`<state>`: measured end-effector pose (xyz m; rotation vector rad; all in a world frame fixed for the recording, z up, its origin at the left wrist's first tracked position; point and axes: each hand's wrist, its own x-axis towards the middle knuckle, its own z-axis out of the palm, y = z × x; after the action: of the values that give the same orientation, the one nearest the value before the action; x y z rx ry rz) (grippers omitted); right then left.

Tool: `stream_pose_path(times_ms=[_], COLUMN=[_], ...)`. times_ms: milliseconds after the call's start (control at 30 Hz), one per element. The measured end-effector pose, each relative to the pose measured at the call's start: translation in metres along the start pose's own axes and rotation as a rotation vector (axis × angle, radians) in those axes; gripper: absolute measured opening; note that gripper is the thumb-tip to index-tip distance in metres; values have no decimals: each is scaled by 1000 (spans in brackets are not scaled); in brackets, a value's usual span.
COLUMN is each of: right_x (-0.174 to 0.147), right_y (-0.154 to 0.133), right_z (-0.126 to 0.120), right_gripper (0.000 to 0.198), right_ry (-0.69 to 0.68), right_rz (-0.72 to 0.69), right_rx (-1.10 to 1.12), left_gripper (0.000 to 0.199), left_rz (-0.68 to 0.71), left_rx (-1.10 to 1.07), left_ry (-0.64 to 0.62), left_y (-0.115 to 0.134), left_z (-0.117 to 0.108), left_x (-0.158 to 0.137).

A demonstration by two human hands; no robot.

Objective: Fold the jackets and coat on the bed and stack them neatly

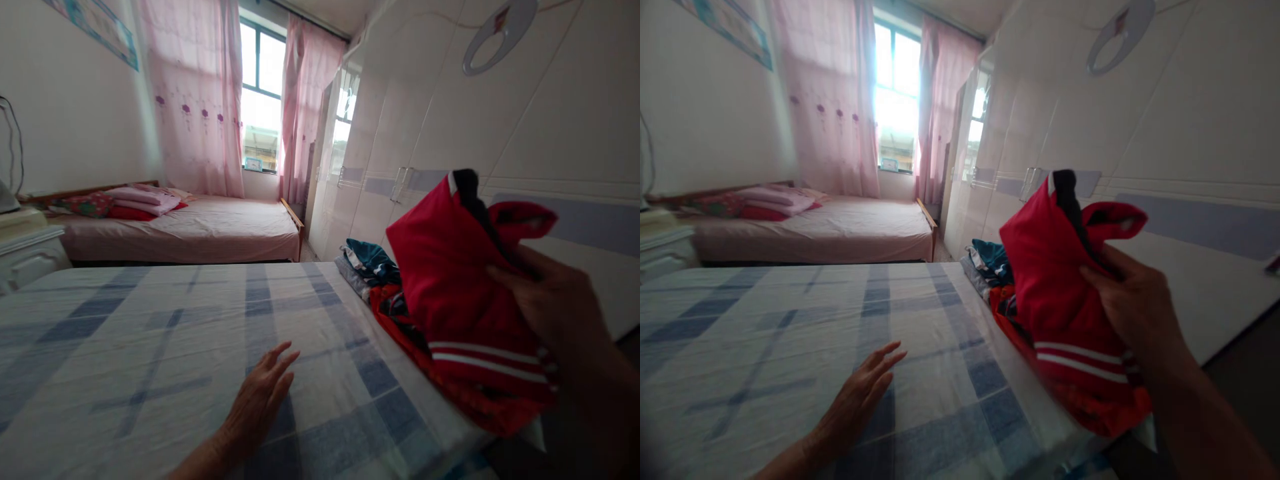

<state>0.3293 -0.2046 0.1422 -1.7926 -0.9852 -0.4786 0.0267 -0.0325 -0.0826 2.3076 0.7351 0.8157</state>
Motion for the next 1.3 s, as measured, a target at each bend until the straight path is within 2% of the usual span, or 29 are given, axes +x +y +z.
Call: stream_pose_path(times_ms=[100, 167, 233, 267, 333, 367, 467, 567, 667, 767, 833, 933, 1000, 1133, 1300], right_x=[24, 27, 15, 4, -25, -40, -72, -80, -83, -97, -110, -124, -127, -123, -117], right_y=[12, 34, 66, 84, 120, 136, 161, 146, 106, 71, 58, 55, 60, 72, 80], right_z=[-6, 7, 31, 45, 73, 85, 106, 115, 136, 178, 212, 252, 268, 274, 272], right_gripper=[38, 46, 53, 55, 54, 53, 53, 50, 50, 47, 44, 42, 41, 42, 44], right_ry=[66, -19, -191, -303, -405, -452, -428, -396, -410, -496, -558, -619, -631, -665, -700], right_rz=[-369, -507, -583, -588, -562, -505, -416, -409, -490, -541, -468, -353, -340, -345, -327], right_rx=[-411, -596, -715, -760, -785, -829, -941, -899, -704, -481, -422, -413, -399, -364, -340], left_gripper=[39, 38, 38, 39, 40, 40, 40, 40, 39, 40, 40, 38, 35, 33, 30], left_rz=[-20, -27, -31, -32, -32, -33, -40, -40, -28, -12, -2, 4, 19, 83, 86], left_rx=[-28, -39, -31, -21, -4, 3, 18, 28, 43, 82, 110, 133, 139, 142, 149], left_ry=[1, 1, -13, -24, -40, -45, -54, -51, -51, -64, -67, -48, -25, 3, 11], left_y=[-2, -3, -3, -3, -2, -1, 0, -1, -1, 0, 2, 3, 2, -2, -2], left_z=[2, 3, 3, 3, 1, 1, -1, 0, 2, 3, 2, 3, 4, 9, 9], left_x=[0, 0, 0, 0, -1, -1, -1, -1, -1, -1, 0, -1, -1, -1, 0])
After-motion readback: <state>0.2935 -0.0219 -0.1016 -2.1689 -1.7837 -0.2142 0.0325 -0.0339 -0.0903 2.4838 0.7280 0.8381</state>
